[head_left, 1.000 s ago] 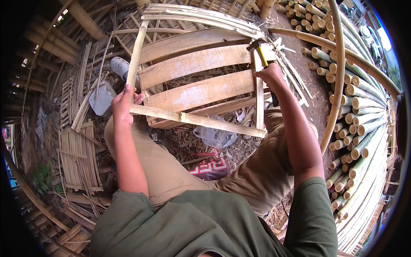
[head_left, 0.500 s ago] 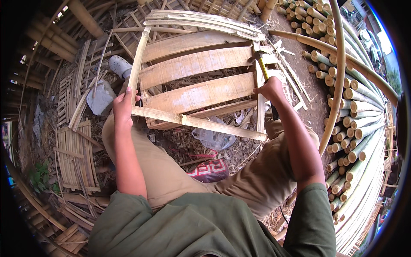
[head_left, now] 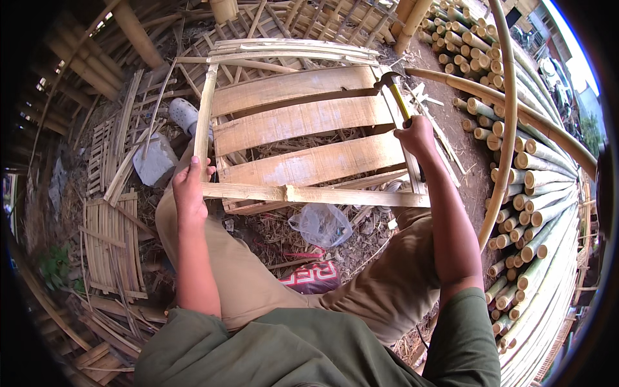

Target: The person aligns bamboo strips onto a wooden frame and secures them in place by hammering nails with a hammer.

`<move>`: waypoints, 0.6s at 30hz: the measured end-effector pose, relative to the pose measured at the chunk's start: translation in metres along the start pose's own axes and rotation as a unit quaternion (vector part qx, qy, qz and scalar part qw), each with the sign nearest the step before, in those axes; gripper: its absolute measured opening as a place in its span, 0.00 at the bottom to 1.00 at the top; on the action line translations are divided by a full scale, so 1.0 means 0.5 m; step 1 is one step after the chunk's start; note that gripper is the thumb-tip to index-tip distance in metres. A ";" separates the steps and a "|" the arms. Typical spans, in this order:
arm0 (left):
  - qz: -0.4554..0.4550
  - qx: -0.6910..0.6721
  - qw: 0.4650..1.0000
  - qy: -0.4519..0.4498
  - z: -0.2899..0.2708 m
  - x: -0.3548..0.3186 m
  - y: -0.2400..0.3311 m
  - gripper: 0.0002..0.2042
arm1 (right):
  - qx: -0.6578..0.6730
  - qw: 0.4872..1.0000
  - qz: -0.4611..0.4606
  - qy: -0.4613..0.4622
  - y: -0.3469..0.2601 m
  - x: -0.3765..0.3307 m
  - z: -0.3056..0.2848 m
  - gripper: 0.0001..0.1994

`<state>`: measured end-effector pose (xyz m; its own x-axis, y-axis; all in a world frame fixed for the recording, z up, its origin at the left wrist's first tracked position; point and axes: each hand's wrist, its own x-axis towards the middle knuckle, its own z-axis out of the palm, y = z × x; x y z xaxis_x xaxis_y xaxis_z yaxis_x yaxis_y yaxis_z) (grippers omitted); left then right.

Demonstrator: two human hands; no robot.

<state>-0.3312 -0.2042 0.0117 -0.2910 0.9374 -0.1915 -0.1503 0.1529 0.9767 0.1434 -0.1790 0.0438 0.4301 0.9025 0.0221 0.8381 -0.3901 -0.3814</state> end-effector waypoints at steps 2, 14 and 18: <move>-0.005 -0.028 1.000 -0.001 0.019 -0.017 -0.017 0.18 | 0.003 1.000 -0.029 -0.001 -0.009 0.045 -0.003 0.13; -0.042 -0.052 0.998 -0.008 0.169 -0.171 -0.082 0.16 | 0.034 0.994 0.067 0.082 -0.078 0.002 -0.037 0.21; -0.059 -0.076 0.984 -0.153 0.196 -0.230 -0.043 0.15 | 0.046 0.996 0.054 0.061 -0.029 -0.028 -0.036 0.25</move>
<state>-0.2019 -0.2849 0.0220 0.0310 0.9696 -0.2426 -0.3117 0.2400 0.9194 0.1312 -0.1892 0.0657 0.5579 0.8255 0.0860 0.7531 -0.4600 -0.4704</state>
